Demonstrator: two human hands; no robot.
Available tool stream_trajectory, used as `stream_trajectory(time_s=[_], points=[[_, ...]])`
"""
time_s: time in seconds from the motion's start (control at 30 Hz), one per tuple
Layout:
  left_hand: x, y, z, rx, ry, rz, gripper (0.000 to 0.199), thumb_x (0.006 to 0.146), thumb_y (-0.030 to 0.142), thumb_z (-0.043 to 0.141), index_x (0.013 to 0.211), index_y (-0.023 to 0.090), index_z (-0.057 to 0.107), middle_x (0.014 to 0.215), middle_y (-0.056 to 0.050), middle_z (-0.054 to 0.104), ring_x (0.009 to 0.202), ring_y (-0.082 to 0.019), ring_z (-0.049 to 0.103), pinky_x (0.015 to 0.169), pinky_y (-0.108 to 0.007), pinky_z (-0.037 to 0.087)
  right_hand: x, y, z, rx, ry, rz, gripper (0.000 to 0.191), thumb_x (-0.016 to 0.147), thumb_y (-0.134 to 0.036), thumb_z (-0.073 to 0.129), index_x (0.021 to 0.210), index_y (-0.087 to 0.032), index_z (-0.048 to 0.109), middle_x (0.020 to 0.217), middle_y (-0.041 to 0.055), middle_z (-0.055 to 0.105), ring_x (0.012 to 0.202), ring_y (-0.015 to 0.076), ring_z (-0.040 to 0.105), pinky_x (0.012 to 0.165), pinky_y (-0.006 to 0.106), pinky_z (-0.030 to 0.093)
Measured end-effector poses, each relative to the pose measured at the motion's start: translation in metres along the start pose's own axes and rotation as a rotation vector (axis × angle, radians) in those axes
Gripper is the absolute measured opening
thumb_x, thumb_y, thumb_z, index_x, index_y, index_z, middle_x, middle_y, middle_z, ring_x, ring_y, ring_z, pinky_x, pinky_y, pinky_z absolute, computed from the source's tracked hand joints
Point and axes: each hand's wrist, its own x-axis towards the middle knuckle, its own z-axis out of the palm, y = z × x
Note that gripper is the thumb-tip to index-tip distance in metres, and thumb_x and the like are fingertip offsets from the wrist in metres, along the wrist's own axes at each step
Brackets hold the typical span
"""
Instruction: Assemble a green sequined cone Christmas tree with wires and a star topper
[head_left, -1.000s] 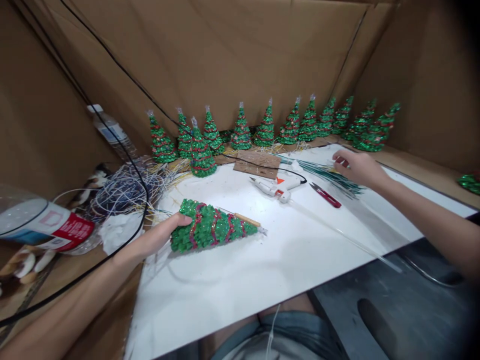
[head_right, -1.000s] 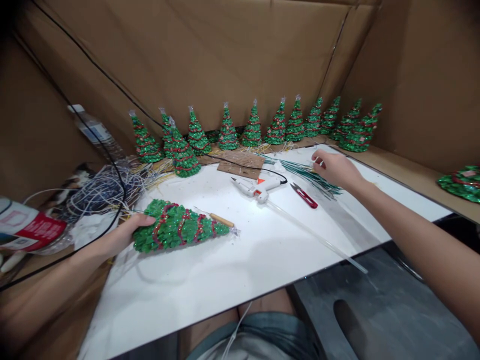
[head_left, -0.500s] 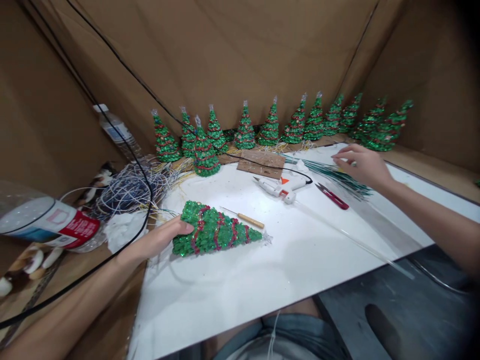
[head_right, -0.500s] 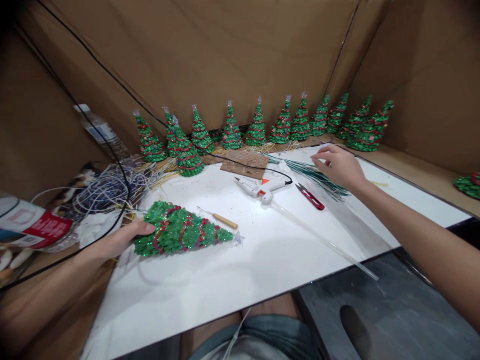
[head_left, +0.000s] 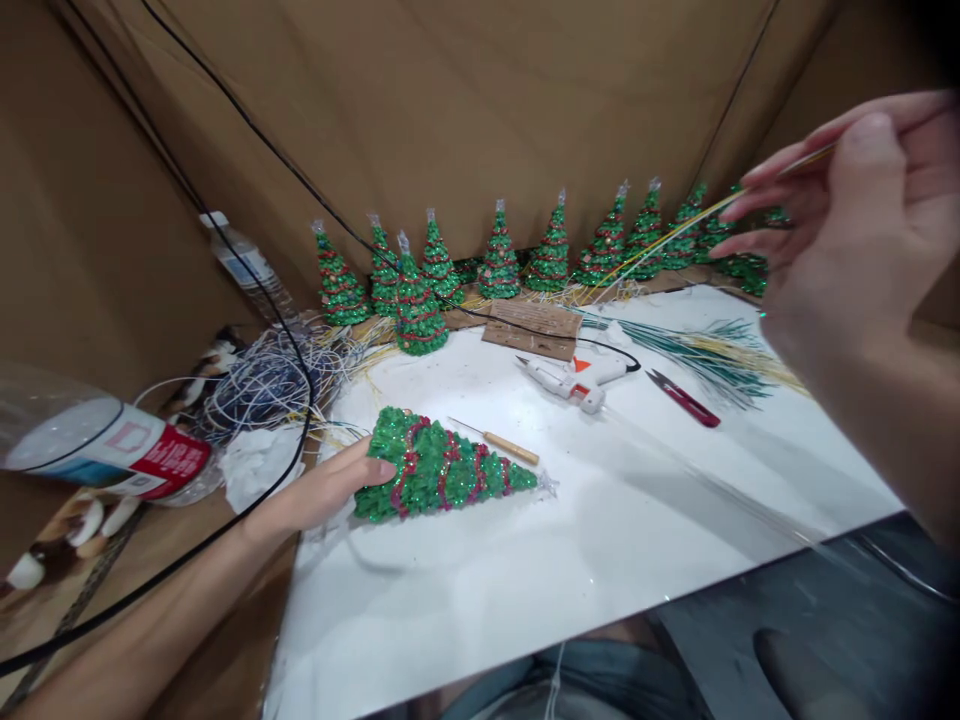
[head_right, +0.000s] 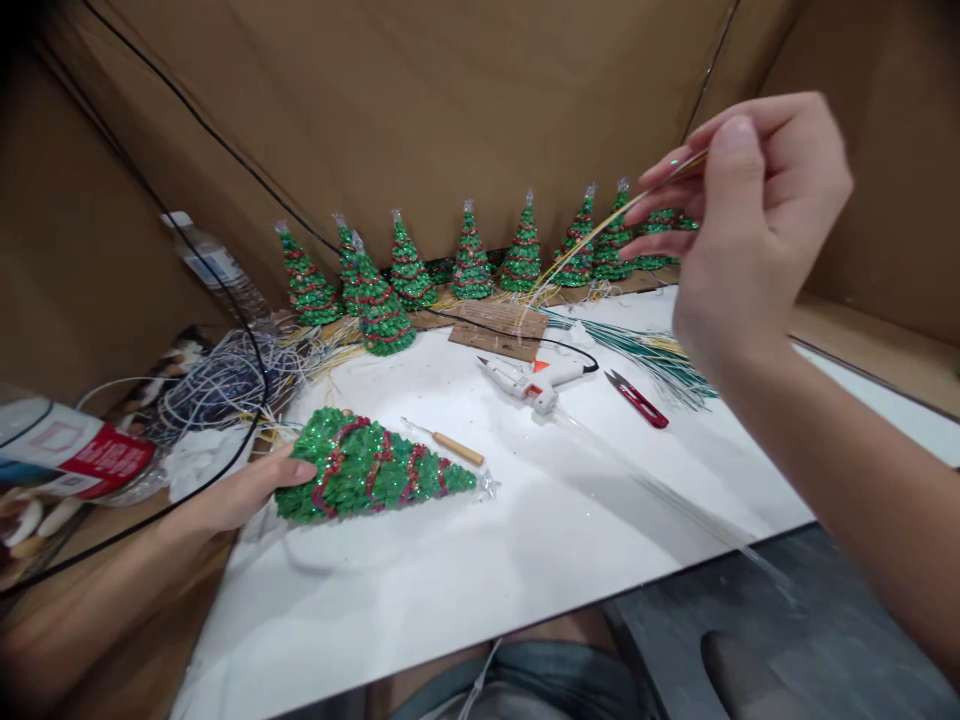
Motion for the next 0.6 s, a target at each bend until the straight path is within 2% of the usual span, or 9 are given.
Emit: stream_trajectory(time_s=[0.03,0.1,0.2,0.27,0.37,0.43,0.53,0.6], points=[[0.0,0.001,0.001,0.006,-0.001,0.003,0.045,0.08,0.05,0.053,0.111,0.017,0.059,0.104,-0.005,0.066,0.089,-0.024,0.058,0.076,-0.032,0.05,-0.008,-0.012,0.008,0.114,-0.024,-0.018,0.017,0.096,-0.024,0.038,0.091,-0.024,0.054,0.084,0.0029,0.064,0.064,0.0116,0.063,0.044,0.021,0.043],[-0.001,0.004,0.002,0.018,-0.007,0.006,0.046,0.081,0.05,0.053,0.111,0.016,0.059,0.105,-0.006,0.066,0.097,-0.027,0.057,0.084,-0.034,0.049,-0.027,-0.033,0.02,0.269,-0.122,0.048,0.016,0.093,-0.019,0.042,0.085,-0.023,0.055,0.081,0.0016,0.065,0.063,0.0124,0.065,0.044,0.021,0.047],[-0.003,0.011,0.005,0.091,-0.027,0.049,0.048,0.083,0.054,0.051,0.11,0.016,0.06,0.107,-0.007,0.064,0.101,-0.028,0.055,0.089,-0.036,0.047,-0.052,-0.055,0.032,0.424,-0.225,0.158,0.011,0.092,-0.023,0.046,0.086,-0.022,0.056,0.081,0.0004,0.065,0.065,0.013,0.066,0.044,0.022,0.052],[-0.002,0.017,0.007,0.183,-0.05,0.135,0.049,0.086,0.058,0.046,0.105,0.015,0.062,0.106,-0.008,0.064,0.098,-0.028,0.056,0.089,-0.035,0.046,-0.064,-0.062,0.038,0.498,-0.265,0.208,0.008,0.092,-0.026,0.049,0.088,-0.023,0.055,0.082,-0.0007,0.066,0.066,0.0127,0.066,0.045,0.022,0.053],[0.0,0.026,0.012,0.325,-0.063,0.316,0.058,0.089,0.066,0.038,0.096,0.016,0.066,0.1,-0.007,0.065,0.092,-0.025,0.057,0.088,-0.033,0.045,-0.074,-0.065,0.044,0.602,-0.289,0.306,0.009,0.092,-0.027,0.049,0.087,-0.023,0.054,0.084,-0.0016,0.066,0.068,0.0113,0.066,0.047,0.02,0.054],[0.001,0.029,0.015,0.423,-0.066,0.425,0.063,0.091,0.068,0.031,0.089,0.016,0.066,0.096,-0.007,0.065,0.088,-0.024,0.057,0.086,-0.032,0.045,-0.078,-0.064,0.048,0.672,-0.278,0.432,0.012,0.094,-0.026,0.044,0.086,-0.023,0.052,0.084,-0.0024,0.066,0.068,0.01,0.066,0.048,0.019,0.054],[0.003,0.028,0.018,0.586,-0.047,0.511,0.066,0.092,0.068,0.023,0.082,0.017,0.064,0.086,-0.006,0.064,0.08,-0.023,0.056,0.08,-0.032,0.046,-0.084,-0.057,0.052,0.759,-0.256,0.645,0.016,0.095,-0.024,0.042,0.084,-0.022,0.053,0.082,-0.0022,0.065,0.068,0.0091,0.065,0.048,0.017,0.053],[0.004,0.025,0.02,0.68,-0.012,0.541,0.068,0.092,0.068,0.019,0.079,0.018,0.062,0.081,-0.006,0.063,0.074,-0.022,0.054,0.076,-0.032,0.046,-0.089,-0.05,0.053,0.751,-0.267,0.733,0.016,0.094,-0.024,0.046,0.083,-0.021,0.057,0.082,-0.0006,0.065,0.068,0.0091,0.064,0.049,0.017,0.053]])
